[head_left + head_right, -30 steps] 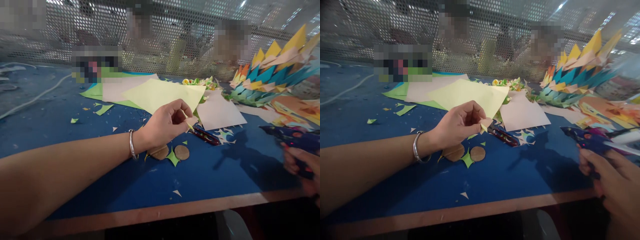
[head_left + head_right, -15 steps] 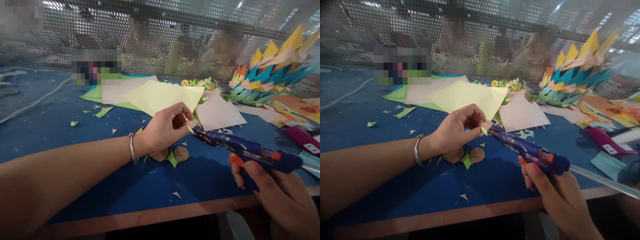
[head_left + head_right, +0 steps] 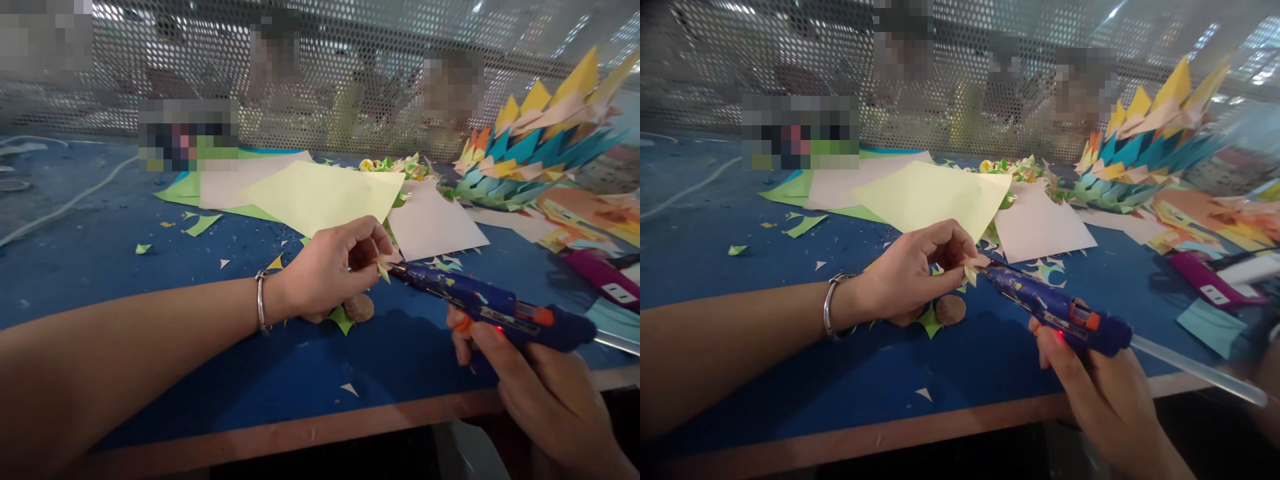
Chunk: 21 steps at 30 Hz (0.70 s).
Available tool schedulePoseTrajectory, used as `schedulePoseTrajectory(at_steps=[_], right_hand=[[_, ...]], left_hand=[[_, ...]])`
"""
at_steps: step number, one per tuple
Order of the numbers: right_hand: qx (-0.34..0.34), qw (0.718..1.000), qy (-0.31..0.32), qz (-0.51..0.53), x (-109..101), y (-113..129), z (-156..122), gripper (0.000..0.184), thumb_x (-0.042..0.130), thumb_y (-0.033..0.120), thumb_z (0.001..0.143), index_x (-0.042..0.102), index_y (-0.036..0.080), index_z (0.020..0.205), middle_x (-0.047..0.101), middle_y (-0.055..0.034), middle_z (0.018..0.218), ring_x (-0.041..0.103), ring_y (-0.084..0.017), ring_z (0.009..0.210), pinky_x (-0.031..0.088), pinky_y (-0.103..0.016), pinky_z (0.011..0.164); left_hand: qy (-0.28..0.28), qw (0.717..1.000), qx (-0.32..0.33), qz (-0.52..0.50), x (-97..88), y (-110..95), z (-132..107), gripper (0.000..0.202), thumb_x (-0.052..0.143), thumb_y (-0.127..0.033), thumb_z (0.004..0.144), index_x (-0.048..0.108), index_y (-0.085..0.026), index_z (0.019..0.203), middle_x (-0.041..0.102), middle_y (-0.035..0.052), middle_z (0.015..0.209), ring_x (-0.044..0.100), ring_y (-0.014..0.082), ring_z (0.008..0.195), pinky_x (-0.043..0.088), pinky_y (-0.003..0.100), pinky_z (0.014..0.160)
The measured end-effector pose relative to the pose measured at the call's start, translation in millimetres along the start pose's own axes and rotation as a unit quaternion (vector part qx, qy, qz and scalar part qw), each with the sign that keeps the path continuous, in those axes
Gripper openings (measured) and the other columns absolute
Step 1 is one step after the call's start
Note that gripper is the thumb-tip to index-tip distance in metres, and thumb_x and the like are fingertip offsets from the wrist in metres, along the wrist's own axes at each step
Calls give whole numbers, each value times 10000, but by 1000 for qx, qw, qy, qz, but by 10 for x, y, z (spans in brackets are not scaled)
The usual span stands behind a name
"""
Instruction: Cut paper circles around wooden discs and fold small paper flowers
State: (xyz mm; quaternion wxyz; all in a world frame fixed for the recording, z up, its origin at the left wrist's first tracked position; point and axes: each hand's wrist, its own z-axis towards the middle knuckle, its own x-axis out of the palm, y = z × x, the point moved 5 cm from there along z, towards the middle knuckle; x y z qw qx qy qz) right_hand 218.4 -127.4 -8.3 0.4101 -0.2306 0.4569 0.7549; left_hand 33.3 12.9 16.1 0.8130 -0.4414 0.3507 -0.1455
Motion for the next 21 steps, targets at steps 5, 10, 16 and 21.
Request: schedulePoseTrajectory(at_steps=[5,10,16,21], right_hand=[[-5,1000,9,3,1,-41,-30,160,506,221,948,639,257,867,697,-5,734,693,-205,728,515,-331,655],[1,999,26,-25,1,-93,-44,192,496,272,964,641,251,839,707,-12,724,707,-214,725,518,-334,636],[16,999,31,-25,-7,-119,-65,216,523,327,952,627,246,782,701,-30,705,710,-238,724,519,-342,601],[8,998,54,-44,-15,-183,-80,221,515,341,954,641,239,803,717,-40,718,718,-239,716,534,-339,596]], left_hand=[[3,1000,-7,-6,6,-12,4,70,592,-169,856,583,-177,925,594,-25,734,547,72,640,458,192,586],[8,1000,-13,-15,14,-1,7,69,600,-191,864,582,-176,929,601,-17,742,550,75,639,462,195,591],[3,1000,-15,-20,13,14,4,123,609,-147,821,577,-183,934,600,-17,749,556,80,647,471,198,599],[7,1000,-14,-25,9,19,6,161,603,-110,792,574,-185,931,589,-19,759,550,81,656,473,200,605]])
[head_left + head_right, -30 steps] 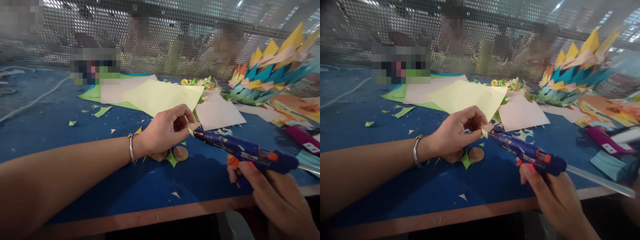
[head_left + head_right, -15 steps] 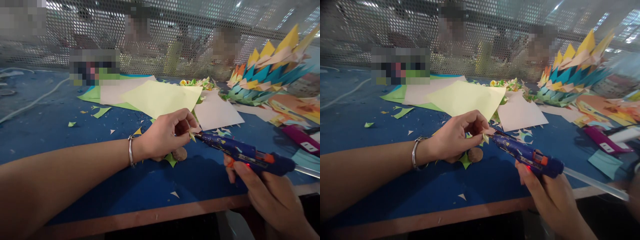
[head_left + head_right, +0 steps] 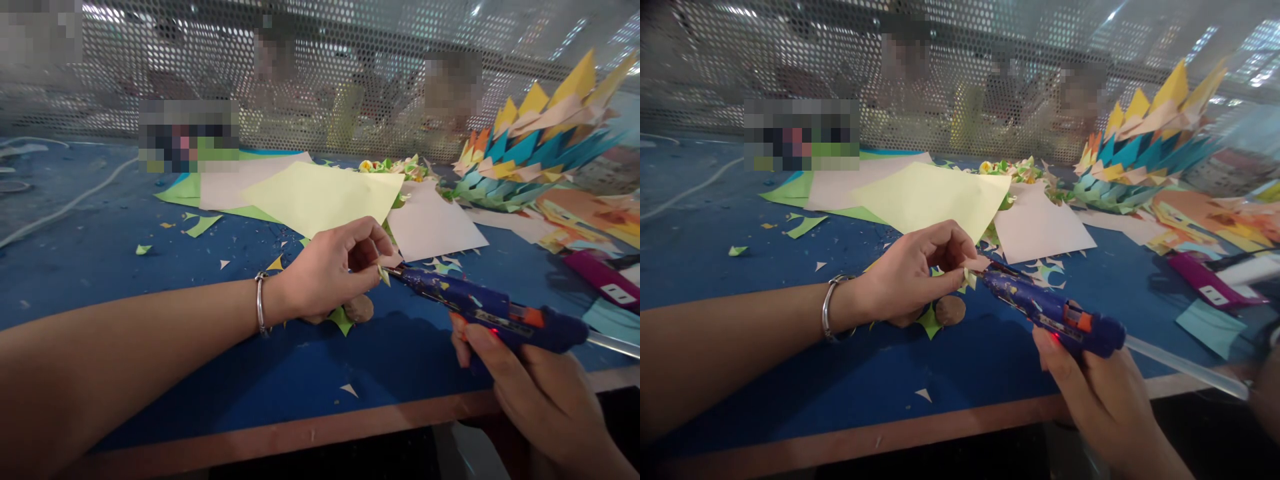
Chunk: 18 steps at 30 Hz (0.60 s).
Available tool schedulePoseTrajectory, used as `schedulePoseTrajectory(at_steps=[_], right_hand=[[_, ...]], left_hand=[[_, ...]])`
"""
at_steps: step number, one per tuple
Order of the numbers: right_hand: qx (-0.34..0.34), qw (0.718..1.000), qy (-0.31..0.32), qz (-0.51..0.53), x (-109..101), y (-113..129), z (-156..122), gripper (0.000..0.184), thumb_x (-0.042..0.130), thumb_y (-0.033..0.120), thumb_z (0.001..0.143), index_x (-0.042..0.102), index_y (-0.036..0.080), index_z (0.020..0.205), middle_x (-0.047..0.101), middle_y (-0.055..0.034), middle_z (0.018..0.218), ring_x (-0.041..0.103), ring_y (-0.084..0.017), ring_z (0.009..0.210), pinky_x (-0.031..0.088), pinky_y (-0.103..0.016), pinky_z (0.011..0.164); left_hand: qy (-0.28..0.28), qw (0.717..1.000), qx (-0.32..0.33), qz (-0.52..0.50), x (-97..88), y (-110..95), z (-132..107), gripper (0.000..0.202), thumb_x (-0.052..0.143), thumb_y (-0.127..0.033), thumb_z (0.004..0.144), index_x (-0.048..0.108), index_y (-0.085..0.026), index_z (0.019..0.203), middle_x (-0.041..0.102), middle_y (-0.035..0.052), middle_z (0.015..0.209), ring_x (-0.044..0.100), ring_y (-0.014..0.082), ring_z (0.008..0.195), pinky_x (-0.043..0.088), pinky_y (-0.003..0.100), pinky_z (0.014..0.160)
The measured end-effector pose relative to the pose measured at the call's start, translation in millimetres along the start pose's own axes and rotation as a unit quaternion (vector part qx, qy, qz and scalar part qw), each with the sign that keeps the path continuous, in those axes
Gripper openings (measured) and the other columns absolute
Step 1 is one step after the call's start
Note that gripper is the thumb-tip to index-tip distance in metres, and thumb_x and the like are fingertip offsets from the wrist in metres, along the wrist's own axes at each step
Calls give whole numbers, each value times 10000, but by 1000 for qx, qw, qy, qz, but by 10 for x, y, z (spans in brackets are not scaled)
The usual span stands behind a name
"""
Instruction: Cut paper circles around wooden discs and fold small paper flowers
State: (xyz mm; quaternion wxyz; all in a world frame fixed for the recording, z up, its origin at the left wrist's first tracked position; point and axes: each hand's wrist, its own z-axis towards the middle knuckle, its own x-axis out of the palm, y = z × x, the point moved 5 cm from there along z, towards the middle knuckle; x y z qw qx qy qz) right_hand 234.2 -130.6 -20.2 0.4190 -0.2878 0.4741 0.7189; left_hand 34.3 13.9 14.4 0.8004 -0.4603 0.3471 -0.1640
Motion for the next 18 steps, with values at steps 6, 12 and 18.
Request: schedulePoseTrajectory(at_steps=[6,12,18], right_hand=[[-17,1000,1,-24,13,-8,-4,228,507,352,966,628,244,806,727,-23,724,709,-221,701,519,-337,622],[-11,999,-26,-32,-2,74,27,286,476,369,968,612,245,748,716,-27,668,682,-228,640,490,-358,612],[-4,1000,8,-23,9,-51,-14,239,514,352,961,630,247,781,732,-13,714,703,-216,688,516,-329,633]], left_hand=[[1,1000,0,-4,-1,5,0,191,591,-80,776,570,-182,937,579,-23,759,545,77,650,470,199,602],[-2,1000,-1,-7,-2,-2,-2,196,596,-78,764,570,-186,926,581,-23,762,544,80,652,476,205,605],[-8,1000,-6,-16,-6,3,-2,185,598,-88,767,570,-186,922,577,-23,753,541,83,645,475,211,596]])
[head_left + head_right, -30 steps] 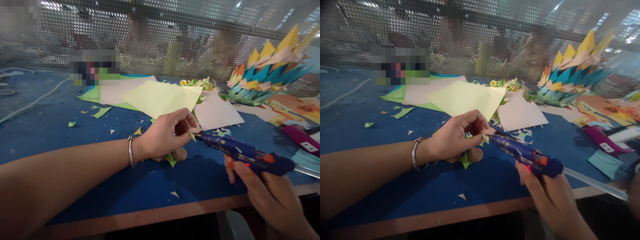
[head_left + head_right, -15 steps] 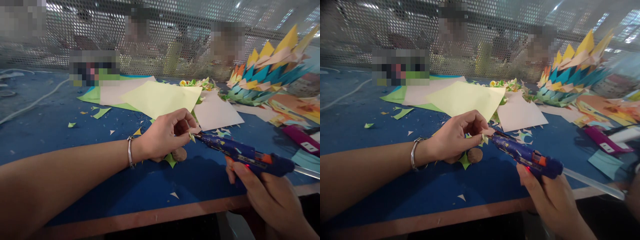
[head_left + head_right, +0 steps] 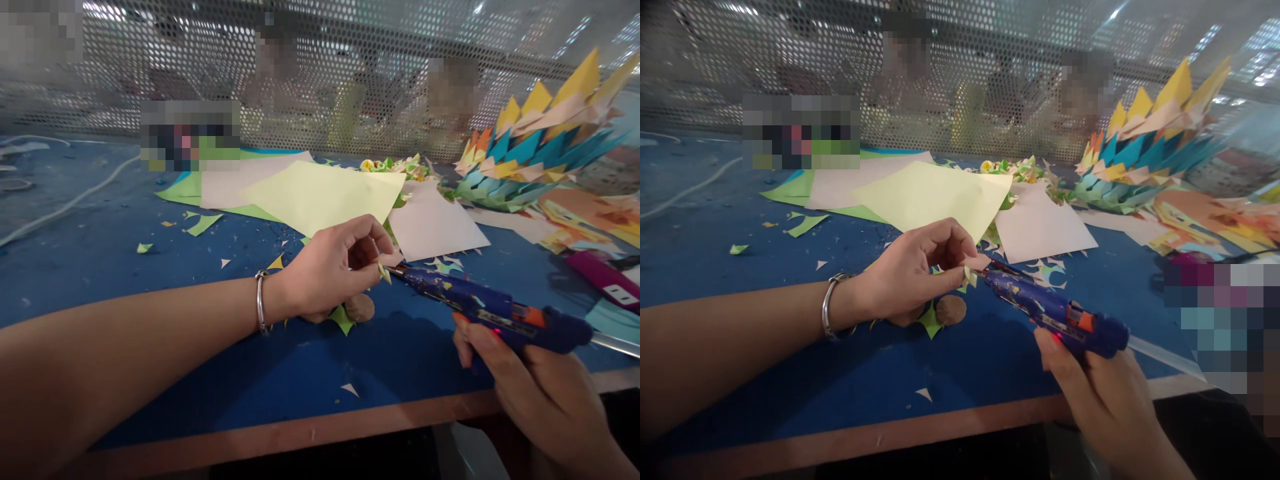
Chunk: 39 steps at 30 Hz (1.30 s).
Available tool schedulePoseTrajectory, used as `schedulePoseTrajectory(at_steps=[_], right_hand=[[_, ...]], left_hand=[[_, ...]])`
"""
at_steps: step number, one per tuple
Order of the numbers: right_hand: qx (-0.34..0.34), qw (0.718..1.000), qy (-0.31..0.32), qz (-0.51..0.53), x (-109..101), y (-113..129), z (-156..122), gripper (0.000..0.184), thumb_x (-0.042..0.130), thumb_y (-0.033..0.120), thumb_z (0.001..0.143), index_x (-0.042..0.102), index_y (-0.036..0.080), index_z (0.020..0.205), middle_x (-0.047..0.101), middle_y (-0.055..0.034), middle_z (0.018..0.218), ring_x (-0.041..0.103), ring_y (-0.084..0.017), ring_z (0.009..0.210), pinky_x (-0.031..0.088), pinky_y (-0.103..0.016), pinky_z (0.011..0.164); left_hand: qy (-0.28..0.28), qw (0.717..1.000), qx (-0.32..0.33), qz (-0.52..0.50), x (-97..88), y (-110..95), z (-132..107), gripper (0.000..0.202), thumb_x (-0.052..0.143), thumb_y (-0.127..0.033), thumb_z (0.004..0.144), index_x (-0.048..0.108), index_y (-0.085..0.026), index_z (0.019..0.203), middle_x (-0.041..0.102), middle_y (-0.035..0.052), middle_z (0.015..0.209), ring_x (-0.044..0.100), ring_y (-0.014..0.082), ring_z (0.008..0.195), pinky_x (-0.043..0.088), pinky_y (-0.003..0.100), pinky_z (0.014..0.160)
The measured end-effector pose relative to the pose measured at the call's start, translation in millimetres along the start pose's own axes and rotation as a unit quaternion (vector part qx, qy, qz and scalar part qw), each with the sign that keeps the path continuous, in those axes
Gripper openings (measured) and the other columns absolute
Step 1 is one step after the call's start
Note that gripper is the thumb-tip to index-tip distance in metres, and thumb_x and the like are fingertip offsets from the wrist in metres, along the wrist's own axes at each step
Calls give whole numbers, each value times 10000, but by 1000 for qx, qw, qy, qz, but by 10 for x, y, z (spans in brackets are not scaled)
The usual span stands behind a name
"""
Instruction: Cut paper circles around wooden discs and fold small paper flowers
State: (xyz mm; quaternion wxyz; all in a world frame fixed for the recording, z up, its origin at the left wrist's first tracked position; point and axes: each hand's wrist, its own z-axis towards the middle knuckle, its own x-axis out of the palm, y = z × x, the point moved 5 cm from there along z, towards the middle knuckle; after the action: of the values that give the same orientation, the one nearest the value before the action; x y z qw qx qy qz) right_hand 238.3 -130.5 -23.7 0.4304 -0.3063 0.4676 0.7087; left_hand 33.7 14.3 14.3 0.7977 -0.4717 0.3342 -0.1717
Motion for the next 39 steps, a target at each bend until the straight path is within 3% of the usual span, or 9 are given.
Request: schedulePoseTrajectory(at_steps=[19,26,32,39], right_hand=[[-2,1000,-10,0,-15,69,42,300,487,369,970,604,236,727,697,-12,671,668,-205,642,488,-333,633],[-2,1000,-1,3,-19,35,25,278,498,327,967,611,237,730,700,-12,705,667,-200,678,486,-329,669],[14,1000,-16,16,-18,123,47,371,442,360,990,593,236,675,678,-19,683,655,-198,670,479,-311,633],[40,997,-33,-62,-208,-165,66,399,506,459,955,616,240,639,756,-46,784,722,-251,759,508,-300,545]], left_hand=[[-8,1000,10,-8,-10,10,12,93,615,-218,844,556,-187,909,585,-15,746,542,81,631,468,209,579],[-10,999,16,-29,-20,24,14,112,624,-192,825,548,-189,907,576,-18,744,530,83,622,469,218,572],[-14,996,15,-85,-31,18,17,180,626,-150,784,521,-191,924,547,-30,717,569,96,654,486,227,600],[-48,990,-32,-127,-78,99,88,258,648,-145,726,545,-173,961,565,-35,675,578,102,629,490,248,609]])
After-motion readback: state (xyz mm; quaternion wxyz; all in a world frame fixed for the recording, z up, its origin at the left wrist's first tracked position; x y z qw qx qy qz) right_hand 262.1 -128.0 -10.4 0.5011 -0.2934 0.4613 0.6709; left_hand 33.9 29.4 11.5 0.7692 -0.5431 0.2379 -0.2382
